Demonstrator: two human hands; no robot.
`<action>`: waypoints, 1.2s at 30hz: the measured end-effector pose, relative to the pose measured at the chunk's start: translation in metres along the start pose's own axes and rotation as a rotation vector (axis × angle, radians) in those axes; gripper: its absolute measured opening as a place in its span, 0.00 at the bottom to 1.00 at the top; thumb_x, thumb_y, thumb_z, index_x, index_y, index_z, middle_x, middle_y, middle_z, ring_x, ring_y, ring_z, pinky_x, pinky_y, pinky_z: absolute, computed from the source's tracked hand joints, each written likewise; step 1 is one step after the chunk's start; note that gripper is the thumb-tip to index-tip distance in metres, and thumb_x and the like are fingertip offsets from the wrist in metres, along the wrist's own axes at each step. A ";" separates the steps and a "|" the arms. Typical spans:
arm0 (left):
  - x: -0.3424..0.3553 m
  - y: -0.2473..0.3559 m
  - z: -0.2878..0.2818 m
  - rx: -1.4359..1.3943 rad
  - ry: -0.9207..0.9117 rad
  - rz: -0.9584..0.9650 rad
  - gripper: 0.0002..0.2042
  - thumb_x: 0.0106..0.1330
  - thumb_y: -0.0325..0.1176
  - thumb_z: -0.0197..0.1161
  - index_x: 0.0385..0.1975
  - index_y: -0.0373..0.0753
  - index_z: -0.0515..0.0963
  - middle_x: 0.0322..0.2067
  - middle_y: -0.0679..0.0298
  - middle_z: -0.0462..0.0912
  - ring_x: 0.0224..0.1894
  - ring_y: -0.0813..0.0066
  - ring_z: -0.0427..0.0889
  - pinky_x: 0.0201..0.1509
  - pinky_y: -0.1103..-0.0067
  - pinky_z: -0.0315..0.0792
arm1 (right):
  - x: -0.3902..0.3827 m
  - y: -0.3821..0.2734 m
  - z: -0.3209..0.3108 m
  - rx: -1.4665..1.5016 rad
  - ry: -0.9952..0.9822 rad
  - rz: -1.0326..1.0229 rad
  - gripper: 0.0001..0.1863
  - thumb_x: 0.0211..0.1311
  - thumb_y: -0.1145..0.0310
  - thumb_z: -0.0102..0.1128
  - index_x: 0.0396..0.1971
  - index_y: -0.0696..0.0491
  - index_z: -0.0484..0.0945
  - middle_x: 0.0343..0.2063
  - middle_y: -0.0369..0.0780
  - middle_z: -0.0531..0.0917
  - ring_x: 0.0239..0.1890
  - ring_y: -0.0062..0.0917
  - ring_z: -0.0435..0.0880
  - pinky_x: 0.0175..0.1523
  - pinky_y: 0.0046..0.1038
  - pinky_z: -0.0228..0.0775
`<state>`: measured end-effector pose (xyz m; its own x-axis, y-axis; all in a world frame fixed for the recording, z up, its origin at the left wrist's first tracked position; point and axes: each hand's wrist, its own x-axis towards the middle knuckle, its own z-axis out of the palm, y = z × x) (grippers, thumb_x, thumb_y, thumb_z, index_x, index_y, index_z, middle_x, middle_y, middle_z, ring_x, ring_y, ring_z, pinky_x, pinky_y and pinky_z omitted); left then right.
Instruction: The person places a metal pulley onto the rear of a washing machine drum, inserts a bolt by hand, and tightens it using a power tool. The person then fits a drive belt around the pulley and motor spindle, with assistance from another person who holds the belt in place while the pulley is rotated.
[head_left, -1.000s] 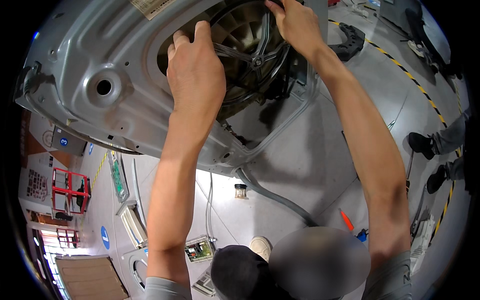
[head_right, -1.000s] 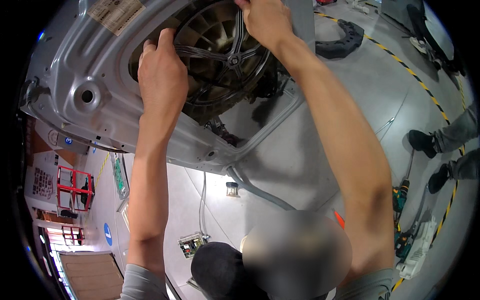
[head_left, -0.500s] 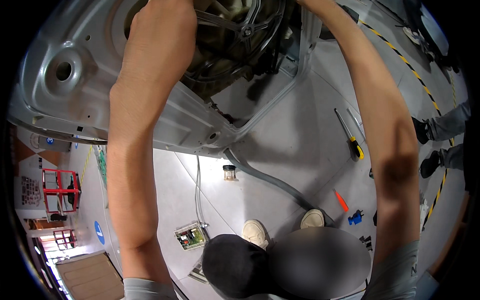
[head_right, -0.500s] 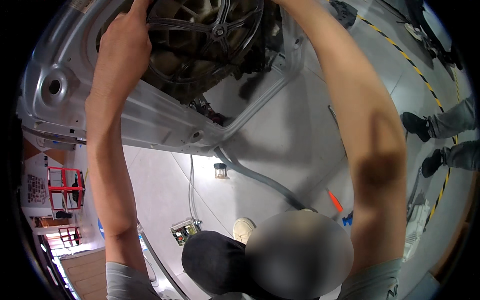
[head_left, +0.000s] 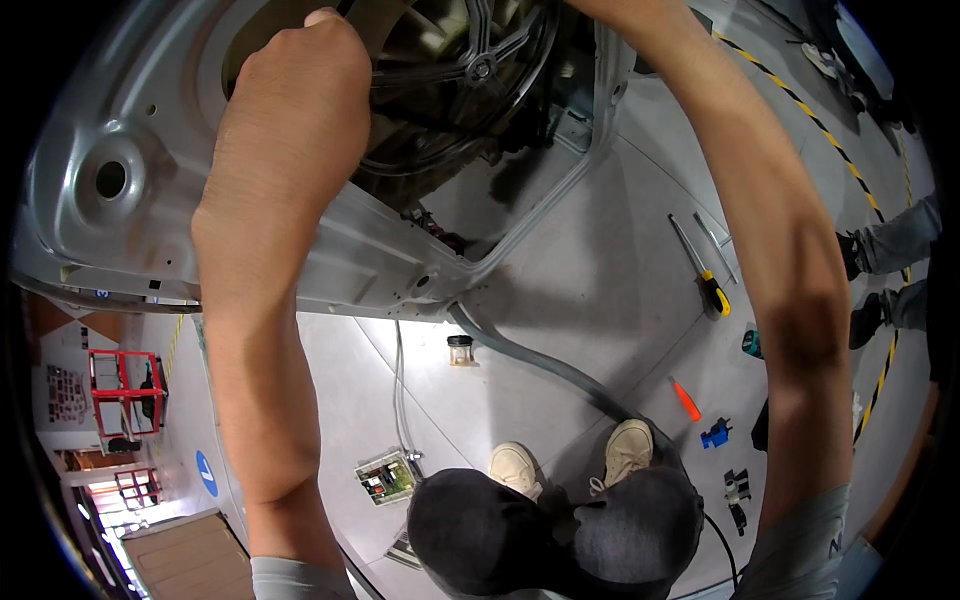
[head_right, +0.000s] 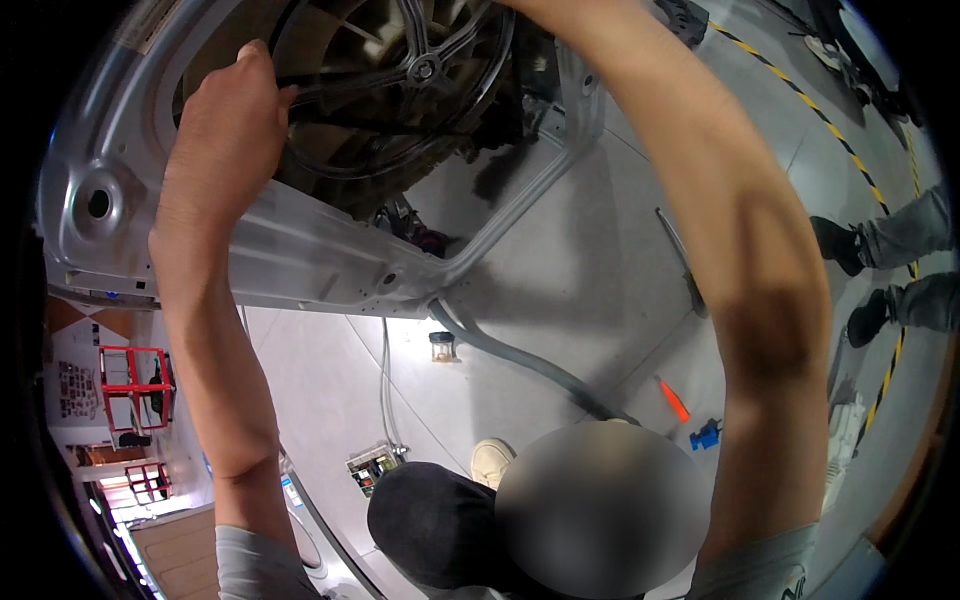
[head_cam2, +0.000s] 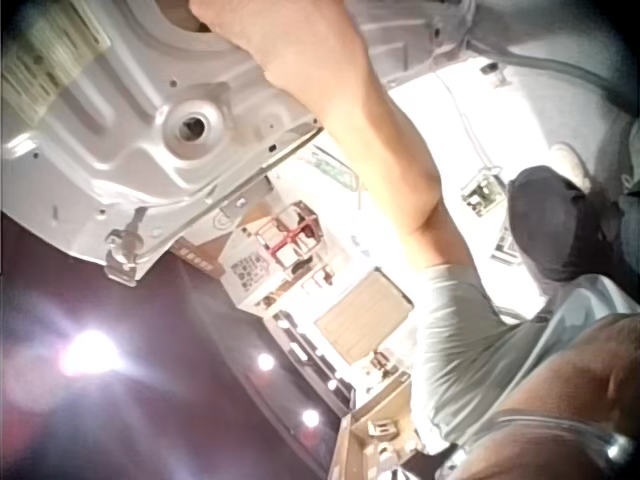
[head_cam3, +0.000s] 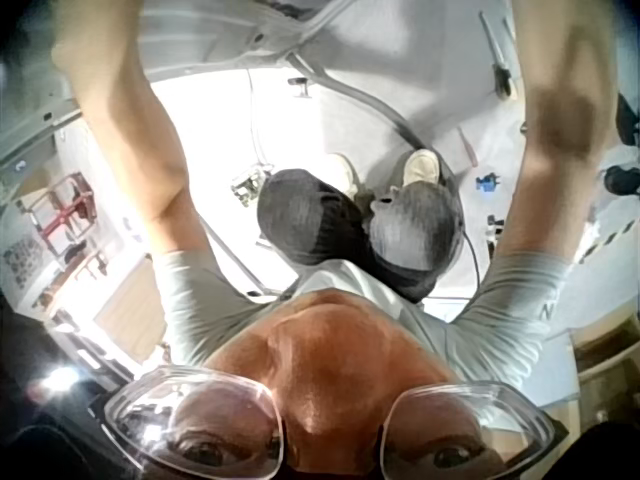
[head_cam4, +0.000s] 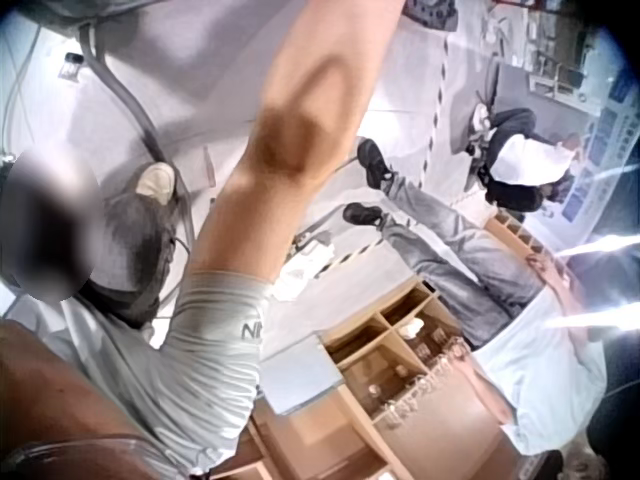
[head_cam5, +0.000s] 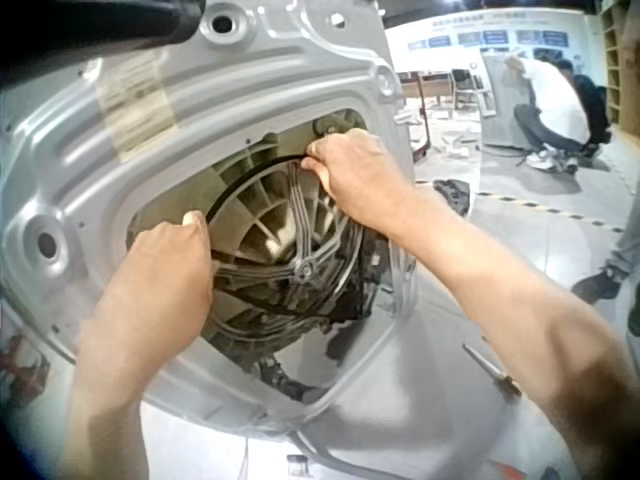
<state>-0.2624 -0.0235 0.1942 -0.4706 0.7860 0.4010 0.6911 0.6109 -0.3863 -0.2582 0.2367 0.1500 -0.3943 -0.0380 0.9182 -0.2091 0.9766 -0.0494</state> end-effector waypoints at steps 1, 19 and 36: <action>0.002 0.001 0.004 0.010 0.067 -0.001 0.08 0.68 0.28 0.59 0.36 0.28 0.71 0.28 0.41 0.81 0.38 0.38 0.81 0.42 0.54 0.73 | -0.001 -0.001 0.000 -0.027 0.008 0.006 0.12 0.64 0.65 0.60 0.30 0.59 0.84 0.28 0.52 0.83 0.36 0.49 0.83 0.44 0.46 0.72; 0.008 0.017 0.002 -0.013 0.254 -0.043 0.09 0.50 0.16 0.64 0.31 0.29 0.74 0.25 0.47 0.83 0.31 0.49 0.87 0.34 0.66 0.82 | -0.051 0.052 0.044 -0.144 -0.029 0.429 0.18 0.66 0.58 0.61 0.48 0.55 0.83 0.39 0.52 0.85 0.44 0.52 0.83 0.52 0.45 0.74; 0.022 0.012 -0.006 0.073 0.227 0.092 0.09 0.51 0.13 0.59 0.31 0.28 0.70 0.28 0.44 0.78 0.32 0.44 0.83 0.34 0.63 0.79 | -0.009 0.020 0.013 -0.085 -0.063 0.227 0.09 0.62 0.67 0.60 0.27 0.57 0.80 0.27 0.54 0.82 0.36 0.53 0.82 0.42 0.48 0.74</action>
<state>-0.2613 0.0007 0.2039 -0.2669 0.8020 0.5343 0.6798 0.5497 -0.4855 -0.2705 0.2541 0.1354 -0.4786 0.1739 0.8606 -0.0338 0.9758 -0.2160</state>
